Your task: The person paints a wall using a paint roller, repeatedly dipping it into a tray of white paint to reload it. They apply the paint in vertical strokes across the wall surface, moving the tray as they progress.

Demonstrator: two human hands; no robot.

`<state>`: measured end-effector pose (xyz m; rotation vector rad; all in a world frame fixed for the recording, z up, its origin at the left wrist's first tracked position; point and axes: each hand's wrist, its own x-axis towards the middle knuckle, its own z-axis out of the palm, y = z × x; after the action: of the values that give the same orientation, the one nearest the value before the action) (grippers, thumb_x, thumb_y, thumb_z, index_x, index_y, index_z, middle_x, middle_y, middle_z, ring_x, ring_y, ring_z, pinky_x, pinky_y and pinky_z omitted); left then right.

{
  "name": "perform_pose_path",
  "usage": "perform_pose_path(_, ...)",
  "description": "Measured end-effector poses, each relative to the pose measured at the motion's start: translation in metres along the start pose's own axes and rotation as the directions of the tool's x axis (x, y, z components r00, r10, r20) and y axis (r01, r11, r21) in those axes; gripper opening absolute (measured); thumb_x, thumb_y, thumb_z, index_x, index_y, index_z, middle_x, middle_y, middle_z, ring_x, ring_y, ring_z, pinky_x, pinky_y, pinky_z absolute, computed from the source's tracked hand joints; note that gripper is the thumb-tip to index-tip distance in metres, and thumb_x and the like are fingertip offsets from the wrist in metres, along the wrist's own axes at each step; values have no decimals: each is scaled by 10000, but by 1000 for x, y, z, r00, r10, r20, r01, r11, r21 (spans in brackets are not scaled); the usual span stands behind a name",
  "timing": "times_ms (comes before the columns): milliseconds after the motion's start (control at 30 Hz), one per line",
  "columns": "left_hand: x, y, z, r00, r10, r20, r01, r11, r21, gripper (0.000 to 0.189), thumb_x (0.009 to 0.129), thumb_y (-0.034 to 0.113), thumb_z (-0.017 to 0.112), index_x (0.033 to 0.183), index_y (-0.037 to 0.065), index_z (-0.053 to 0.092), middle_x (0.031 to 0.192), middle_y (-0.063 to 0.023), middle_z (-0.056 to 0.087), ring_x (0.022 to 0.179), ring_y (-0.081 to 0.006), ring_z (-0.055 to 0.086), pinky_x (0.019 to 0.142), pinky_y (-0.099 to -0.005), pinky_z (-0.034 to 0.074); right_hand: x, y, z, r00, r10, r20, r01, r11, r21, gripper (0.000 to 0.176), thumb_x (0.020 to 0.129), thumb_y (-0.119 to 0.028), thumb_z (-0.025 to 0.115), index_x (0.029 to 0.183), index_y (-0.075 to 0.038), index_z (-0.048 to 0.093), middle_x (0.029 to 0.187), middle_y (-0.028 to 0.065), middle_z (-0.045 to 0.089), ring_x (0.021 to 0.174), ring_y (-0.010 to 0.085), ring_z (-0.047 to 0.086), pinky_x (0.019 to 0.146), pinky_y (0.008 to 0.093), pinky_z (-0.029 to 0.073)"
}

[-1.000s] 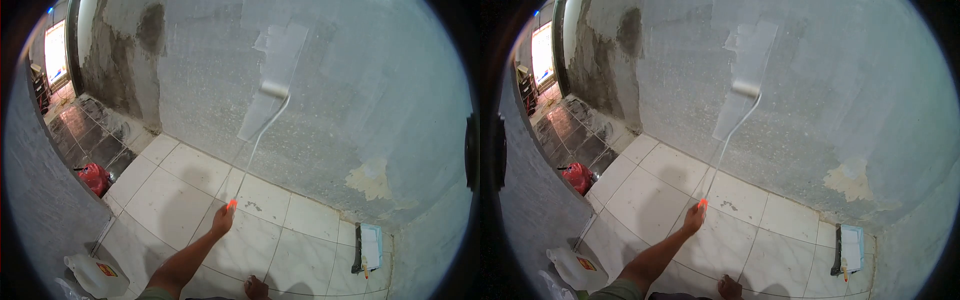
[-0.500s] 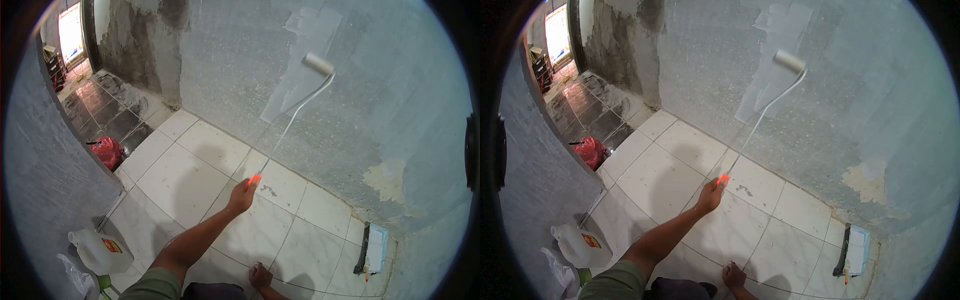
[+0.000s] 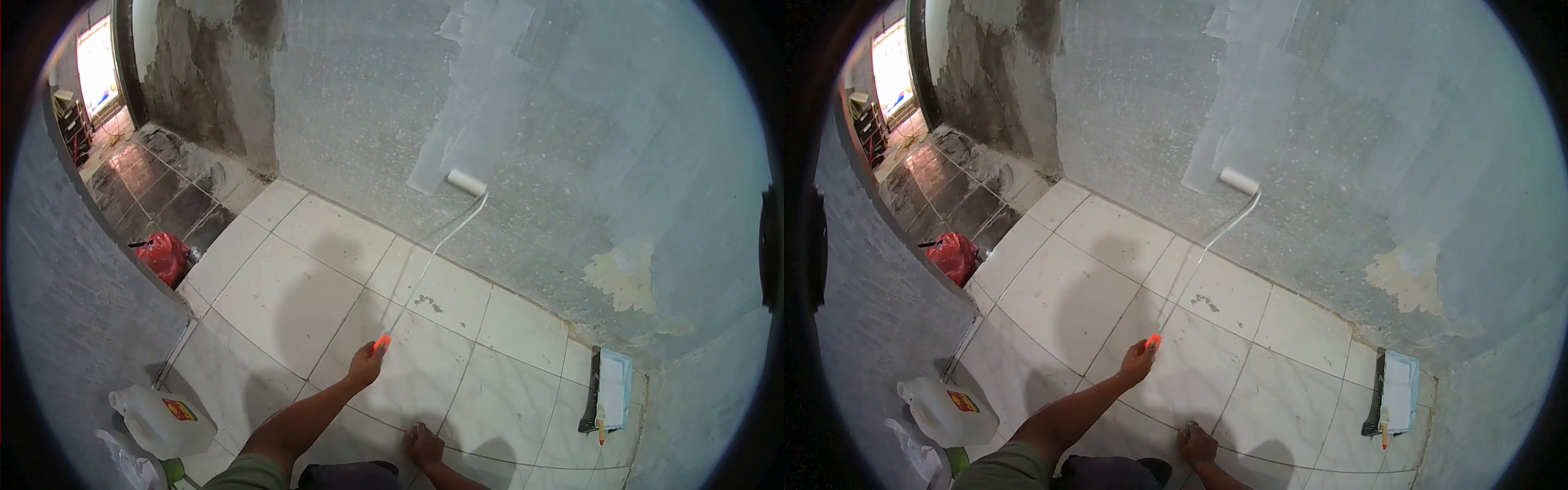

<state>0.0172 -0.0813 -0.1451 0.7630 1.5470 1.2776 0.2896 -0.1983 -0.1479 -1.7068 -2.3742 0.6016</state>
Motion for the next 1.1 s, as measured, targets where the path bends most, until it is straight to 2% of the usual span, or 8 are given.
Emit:
perform_pose_path(67, -12, -18, -10, 999, -28, -27, 29, 997, 67, 418, 994, 416, 536, 955, 12, 634, 708, -56, 579, 689, -148, 539, 647, -353, 451, 0, 1, 2, 1000, -6, -3, 6, 1000, -22, 378, 925, -397, 562, 1056, -52, 640, 902, 154, 721, 806, 342, 715, 697, 496, 560)
perform_pose_path(133, -20, -33, -17, 989, -146, -29, 149, 981, 121, 337, 1025, 363, 528, 975, 39, 603, 710, 45, 495, 636, -54, 453, 560, -260, 388, -1, 3, 6, 997, -44, -68, 42, 999, -32, 376, 921, -396, 559, 1028, -46, 646, 891, 155, 722, 787, 345, 715, 682, 495, 562)
perform_pose_path(367, -26, -17, -18, 987, -158, -8, 157, 974, 163, 358, 1017, 363, 535, 1031, 19, 636, 718, 26, 531, 647, -69, 477, 582, -272, 406, -3, 0, 2, 1000, -11, -15, 11, 1000, 3, 431, 928, -415, 544, 1135, -45, 621, 930, 156, 726, 830, 359, 714, 733, 488, 555)
perform_pose_path(433, -15, 10, -16, 998, -20, -65, 34, 974, 224, 478, 992, 451, 505, 974, -6, 643, 785, -161, 655, 776, -283, 648, 698, -412, 479, -2, 1, 7, 997, -30, -71, 28, 999, -31, 363, 918, -380, 573, 1020, -38, 641, 835, 166, 713, 731, 353, 710, 642, 503, 561)
perform_pose_path(600, 5, 136, -3, 954, 297, -39, -289, 947, 143, 414, 1014, 382, 511, 909, -8, 598, 709, -134, 571, 674, -226, 526, 665, -380, 452, -4, -1, 0, 1000, -18, 1, 18, 1000, -26, 378, 925, -373, 580, 1106, -44, 621, 880, 169, 717, 800, 355, 713, 720, 467, 558)
perform_pose_path(800, 30, 225, 32, 961, 276, 23, -277, 960, 49, 390, 1035, 343, 496, 901, -15, 573, 695, -117, 540, 656, -205, 471, 645, -376, 431, -3, 0, 1, 1000, -12, -1, 12, 1000, -7, 374, 927, -363, 591, 1107, -37, 615, 898, 167, 717, 817, 353, 714, 724, 470, 559)
perform_pose_path(967, 23, 168, 39, 939, 344, -3, -341, 934, 108, 409, 1035, 369, 495, 890, -4, 579, 703, -141, 549, 656, -214, 503, 642, -382, 436, -3, 1, 0, 1000, -11, -25, 11, 1000, 11, 367, 927, -366, 574, 1110, -52, 630, 899, 146, 721, 795, 348, 714, 688, 495, 566)
perform_pose_path(1100, 13, 41, 28, 982, 186, 18, -186, 982, -13, 396, 1018, 382, 530, 899, 10, 595, 694, -46, 556, 655, -135, 495, 609, -341, 432, -3, -1, -1, 999, 29, 22, -29, 1000, 5, 382, 925, -366, 569, 1137, -54, 626, 942, 158, 720, 837, 349, 714, 723, 500, 567)
